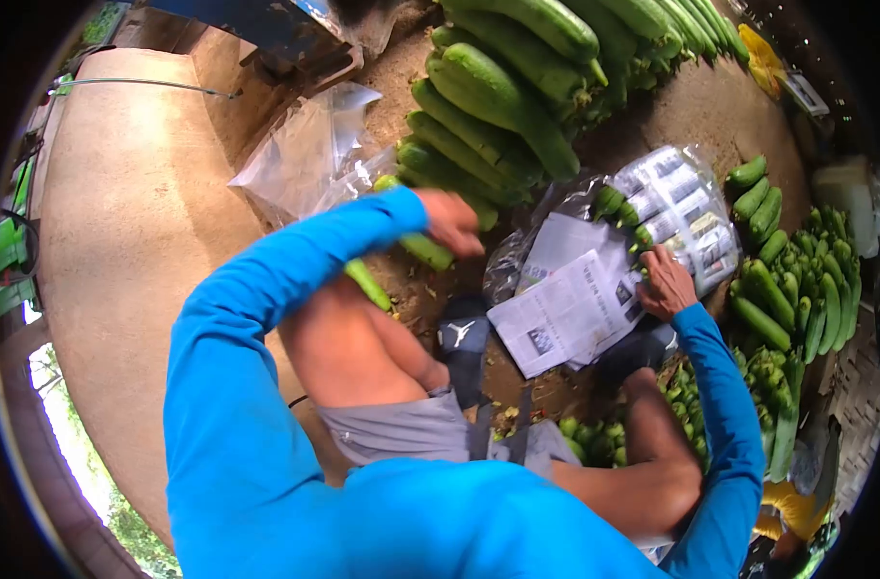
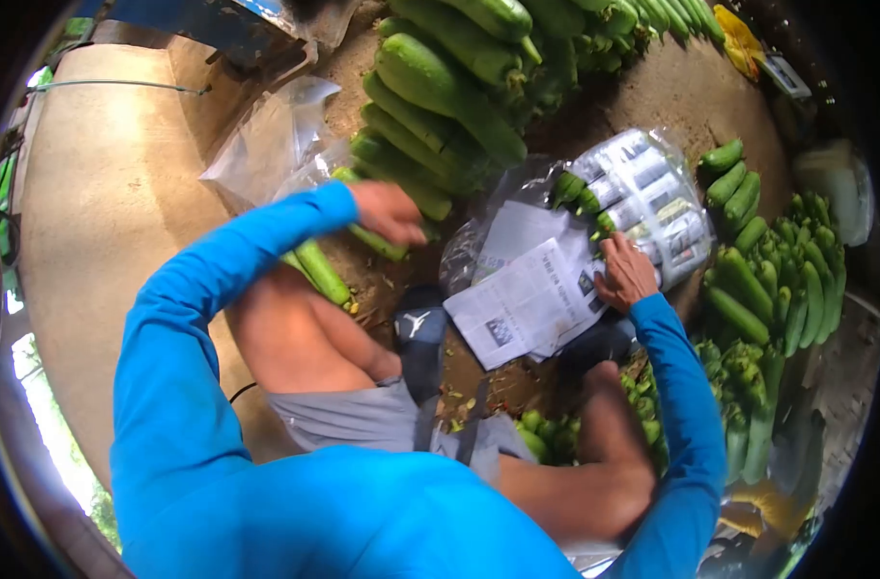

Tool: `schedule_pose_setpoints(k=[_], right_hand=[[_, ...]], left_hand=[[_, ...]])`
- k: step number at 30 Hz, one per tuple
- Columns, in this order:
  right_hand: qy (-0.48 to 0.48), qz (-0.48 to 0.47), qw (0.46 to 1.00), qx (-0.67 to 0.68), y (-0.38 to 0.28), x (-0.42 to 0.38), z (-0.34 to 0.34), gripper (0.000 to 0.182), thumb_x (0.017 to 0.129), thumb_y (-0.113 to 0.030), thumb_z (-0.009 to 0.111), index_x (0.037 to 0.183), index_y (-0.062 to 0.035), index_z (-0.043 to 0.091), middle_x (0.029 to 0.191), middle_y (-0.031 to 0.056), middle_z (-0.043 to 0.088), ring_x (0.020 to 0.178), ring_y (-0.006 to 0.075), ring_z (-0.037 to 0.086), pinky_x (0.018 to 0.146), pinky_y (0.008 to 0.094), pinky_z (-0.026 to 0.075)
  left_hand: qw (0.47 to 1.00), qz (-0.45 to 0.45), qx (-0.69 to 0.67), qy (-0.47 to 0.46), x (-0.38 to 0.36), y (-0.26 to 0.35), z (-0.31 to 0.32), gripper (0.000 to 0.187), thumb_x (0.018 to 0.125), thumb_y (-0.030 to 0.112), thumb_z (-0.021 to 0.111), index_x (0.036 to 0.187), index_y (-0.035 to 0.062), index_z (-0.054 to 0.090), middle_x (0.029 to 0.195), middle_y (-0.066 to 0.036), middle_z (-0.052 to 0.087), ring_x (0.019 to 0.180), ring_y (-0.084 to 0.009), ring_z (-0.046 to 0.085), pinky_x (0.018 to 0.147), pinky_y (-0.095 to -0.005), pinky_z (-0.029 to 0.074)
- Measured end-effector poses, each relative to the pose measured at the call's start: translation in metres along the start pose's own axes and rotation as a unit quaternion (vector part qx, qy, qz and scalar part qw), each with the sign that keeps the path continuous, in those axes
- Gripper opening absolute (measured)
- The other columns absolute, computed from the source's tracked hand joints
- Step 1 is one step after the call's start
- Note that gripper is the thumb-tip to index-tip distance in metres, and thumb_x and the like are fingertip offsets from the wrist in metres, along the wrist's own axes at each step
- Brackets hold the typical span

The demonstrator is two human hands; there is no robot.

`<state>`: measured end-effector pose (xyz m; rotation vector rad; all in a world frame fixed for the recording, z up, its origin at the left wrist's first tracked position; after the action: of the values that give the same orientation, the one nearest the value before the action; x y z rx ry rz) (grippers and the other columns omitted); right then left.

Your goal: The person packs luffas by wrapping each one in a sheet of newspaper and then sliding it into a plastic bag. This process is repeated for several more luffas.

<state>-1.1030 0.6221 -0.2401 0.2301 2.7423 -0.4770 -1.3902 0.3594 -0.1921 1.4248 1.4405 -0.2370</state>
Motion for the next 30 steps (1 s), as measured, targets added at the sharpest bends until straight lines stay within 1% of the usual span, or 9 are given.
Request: schedule_pose_setpoints(k=[2, 4, 8, 9, 11, 14, 19, 22, 30], right_hand=[[-0.121, -0.002, 0.992, -0.026, -0.040, 0.006, 0.012, 0.045, 0.073, -0.030, 0.070, 0.104, -0.0029, 0.052, 0.106, 0.0166, 0.049, 0.101, 0.0365, 0.056, 0.079, 0.0471, 0.051], [-0.082, -0.008, 0.996, 0.020, -0.060, 0.009, 0.049, 0.048, 0.073, -0.034, 0.070, 0.105, -0.0025, 0.052, 0.104, 0.0161, 0.049, 0.100, 0.0373, 0.056, 0.078, 0.0464, 0.051], [0.043, 0.176, 0.979, 0.096, -0.109, 0.013, 0.111, 0.065, 0.072, -0.038, 0.071, 0.120, 0.0022, 0.053, 0.132, 0.0256, 0.043, 0.110, 0.0435, 0.052, 0.090, 0.0491, 0.048], [0.045, 0.179, 0.978, 0.099, -0.126, 0.014, 0.123, 0.065, 0.072, -0.038, 0.071, 0.120, 0.0022, 0.053, 0.132, 0.0256, 0.043, 0.110, 0.0435, 0.052, 0.090, 0.0491, 0.048], [0.103, 0.339, 0.925, 0.140, -0.156, -0.003, 0.148, 0.083, 0.073, -0.044, 0.072, 0.134, 0.0043, 0.043, 0.142, 0.0314, 0.034, 0.127, 0.0485, 0.039, 0.104, 0.0522, 0.038], [0.043, 0.366, 0.915, 0.164, -0.211, -0.017, 0.189, 0.104, 0.072, -0.054, 0.072, 0.145, 0.0073, 0.029, 0.149, 0.0349, 0.023, 0.139, 0.0507, 0.020, 0.115, 0.0545, 0.021], [-0.010, 0.253, 0.965, 0.070, -0.235, -0.022, 0.213, 0.121, 0.069, -0.063, 0.071, 0.148, 0.0113, 0.016, 0.153, 0.0345, 0.015, 0.143, 0.0487, 0.010, 0.118, 0.0541, 0.009], [-0.017, 0.216, 0.974, 0.062, -0.219, -0.024, 0.214, 0.122, 0.069, -0.063, 0.071, 0.148, 0.0104, 0.015, 0.154, 0.0333, 0.013, 0.144, 0.0480, 0.010, 0.119, 0.0512, 0.008], [-0.026, 0.136, 0.990, -0.005, -0.138, -0.017, 0.273, 0.116, 0.072, -0.060, 0.072, 0.153, -0.0010, 0.012, 0.154, 0.0304, 0.018, 0.139, 0.0474, 0.022, 0.117, 0.0499, 0.019]], left_hand=[[0.985, -0.040, -0.045, 0.162, -0.035, -0.079, 0.005, 0.046, 0.094, 0.044, 0.049, 0.099, 0.0007, 0.063, 0.087, -0.023, 0.065, 0.086, -0.0364, 0.064, 0.078, -0.0476, 0.048], [0.957, -0.166, -0.097, 0.219, -0.073, -0.117, 0.006, 0.045, 0.094, 0.043, 0.048, 0.093, 0.0000, 0.061, 0.087, -0.023, 0.064, 0.084, -0.0376, 0.063, 0.075, -0.0483, 0.046], [0.940, -0.222, -0.110, 0.234, -0.100, -0.176, 0.061, 0.041, 0.093, 0.040, 0.051, 0.091, -0.0001, 0.060, 0.087, -0.022, 0.064, 0.083, -0.0380, 0.061, 0.072, -0.0486, 0.045], [0.920, -0.205, -0.110, 0.315, -0.107, -0.176, 0.075, 0.039, 0.091, 0.039, 0.052, 0.093, 0.0006, 0.060, 0.090, -0.023, 0.064, 0.086, -0.0398, 0.061, 0.075, -0.0490, 0.046], [0.886, -0.200, -0.089, 0.410, -0.111, -0.198, 0.110, 0.034, 0.088, 0.034, 0.054, 0.094, 0.0016, 0.059, 0.093, -0.024, 0.063, 0.088, -0.0424, 0.060, 0.078, -0.0495, 0.047], [0.863, -0.250, -0.146, 0.413, -0.127, -0.202, 0.146, 0.034, 0.087, 0.034, 0.053, 0.095, 0.0014, 0.059, 0.094, -0.024, 0.063, 0.090, -0.0431, 0.060, 0.078, -0.0503, 0.046], [0.829, -0.463, -0.097, 0.298, -0.184, -0.211, 0.200, 0.045, 0.080, 0.044, 0.055, 0.089, 0.0019, 0.068, 0.104, -0.026, 0.064, 0.096, -0.0430, 0.061, 0.088, -0.0496, 0.048], [0.788, -0.520, -0.045, 0.328, -0.213, -0.223, 0.239, 0.044, 0.080, 0.042, 0.053, 0.091, 0.0020, 0.069, 0.104, -0.028, 0.065, 0.097, -0.0446, 0.061, 0.090, -0.0515, 0.048], [0.661, -0.520, -0.337, 0.424, -0.203, -0.201, 0.322, 0.050, 0.080, 0.043, 0.054, 0.104, 0.0005, 0.066, 0.112, -0.027, 0.064, 0.107, -0.0462, 0.059, 0.095, -0.0496, 0.046]])
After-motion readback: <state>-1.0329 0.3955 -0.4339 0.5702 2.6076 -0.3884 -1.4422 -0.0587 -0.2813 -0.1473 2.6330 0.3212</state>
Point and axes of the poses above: each hand's wrist, its own x-axis towards the middle knuckle, its own z-axis out of the palm, y = z × x, the point moved 4 cm from there along x, towards the middle knuckle
